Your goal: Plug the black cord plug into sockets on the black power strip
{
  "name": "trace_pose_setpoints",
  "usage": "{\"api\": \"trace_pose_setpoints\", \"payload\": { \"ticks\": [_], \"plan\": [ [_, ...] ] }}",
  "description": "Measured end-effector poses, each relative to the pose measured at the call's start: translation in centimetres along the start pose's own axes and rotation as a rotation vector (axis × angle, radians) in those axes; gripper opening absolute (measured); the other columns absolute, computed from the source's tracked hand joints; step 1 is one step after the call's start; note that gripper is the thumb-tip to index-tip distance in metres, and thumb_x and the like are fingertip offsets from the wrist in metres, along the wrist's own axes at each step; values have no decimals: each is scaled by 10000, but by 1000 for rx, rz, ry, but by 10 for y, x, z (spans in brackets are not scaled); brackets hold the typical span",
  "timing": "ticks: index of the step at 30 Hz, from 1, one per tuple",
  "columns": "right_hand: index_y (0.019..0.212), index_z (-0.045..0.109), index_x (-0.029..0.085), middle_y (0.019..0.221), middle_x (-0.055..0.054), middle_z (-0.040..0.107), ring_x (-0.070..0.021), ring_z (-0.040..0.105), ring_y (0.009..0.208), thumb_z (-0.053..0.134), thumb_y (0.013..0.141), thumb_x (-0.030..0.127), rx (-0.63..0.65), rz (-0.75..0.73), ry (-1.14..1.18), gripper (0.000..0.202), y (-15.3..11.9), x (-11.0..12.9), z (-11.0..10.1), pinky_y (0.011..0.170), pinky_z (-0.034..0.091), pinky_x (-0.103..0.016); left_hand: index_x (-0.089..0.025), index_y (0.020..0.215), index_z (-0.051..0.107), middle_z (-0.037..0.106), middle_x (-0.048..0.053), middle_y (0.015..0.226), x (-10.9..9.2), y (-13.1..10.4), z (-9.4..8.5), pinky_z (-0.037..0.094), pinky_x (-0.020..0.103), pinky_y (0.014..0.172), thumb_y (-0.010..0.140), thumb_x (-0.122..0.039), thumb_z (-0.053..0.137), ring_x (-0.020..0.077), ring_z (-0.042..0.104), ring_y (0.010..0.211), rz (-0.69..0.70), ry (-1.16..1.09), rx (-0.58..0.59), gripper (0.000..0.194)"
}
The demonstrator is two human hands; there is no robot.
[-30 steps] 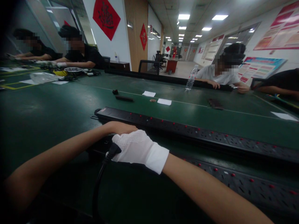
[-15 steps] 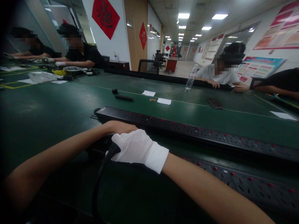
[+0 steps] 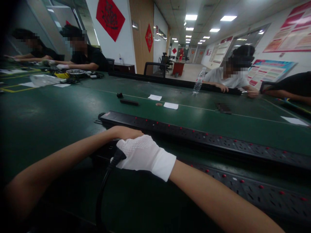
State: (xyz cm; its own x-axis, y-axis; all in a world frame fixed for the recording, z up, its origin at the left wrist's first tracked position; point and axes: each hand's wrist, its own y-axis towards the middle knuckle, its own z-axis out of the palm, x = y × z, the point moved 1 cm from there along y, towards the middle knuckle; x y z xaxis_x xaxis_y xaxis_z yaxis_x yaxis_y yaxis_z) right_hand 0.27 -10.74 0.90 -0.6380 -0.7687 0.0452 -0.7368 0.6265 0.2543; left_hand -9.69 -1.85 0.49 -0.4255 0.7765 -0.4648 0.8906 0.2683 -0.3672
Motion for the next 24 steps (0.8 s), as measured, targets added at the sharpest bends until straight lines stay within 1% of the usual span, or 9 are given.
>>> {"api": "trace_pose_setpoints", "payload": {
  "ticks": [5,9,13,19,24],
  "plan": [
    [1012,565,211,853,-20,643,-157,572,705,467,771,534,-11,-35,-8,415,-1,-3,1,578,349,-264,-97,838,556,628,98,886,0,0,0,425,268,695,755,-285,514,177,565,776,12,-3,0,210],
    [974,580,212,821,-8,645,-145,570,696,467,776,529,-30,-32,-16,391,-1,-2,0,578,344,-259,-102,795,554,631,88,826,-1,0,0,427,261,664,749,-314,521,170,564,725,8,-3,9,220],
    [981,581,208,806,-6,645,-132,563,673,492,774,508,-15,-25,-28,374,1,-1,-1,566,330,-249,-112,763,557,630,77,813,-1,0,-1,423,261,674,732,-334,538,169,559,720,10,8,3,225],
    [979,569,215,785,-5,639,-135,559,661,469,768,537,-44,-40,-25,397,0,-3,0,537,310,-250,-101,851,567,633,90,883,-2,-1,-1,424,271,706,747,-332,515,180,561,779,-8,28,-7,258],
    [948,571,205,732,-1,624,-132,549,638,468,774,524,-90,-81,-55,378,0,-2,6,551,326,-249,-99,832,592,647,68,822,-5,0,-1,429,231,661,747,-325,519,160,573,733,-16,33,2,251]
  ]
}}
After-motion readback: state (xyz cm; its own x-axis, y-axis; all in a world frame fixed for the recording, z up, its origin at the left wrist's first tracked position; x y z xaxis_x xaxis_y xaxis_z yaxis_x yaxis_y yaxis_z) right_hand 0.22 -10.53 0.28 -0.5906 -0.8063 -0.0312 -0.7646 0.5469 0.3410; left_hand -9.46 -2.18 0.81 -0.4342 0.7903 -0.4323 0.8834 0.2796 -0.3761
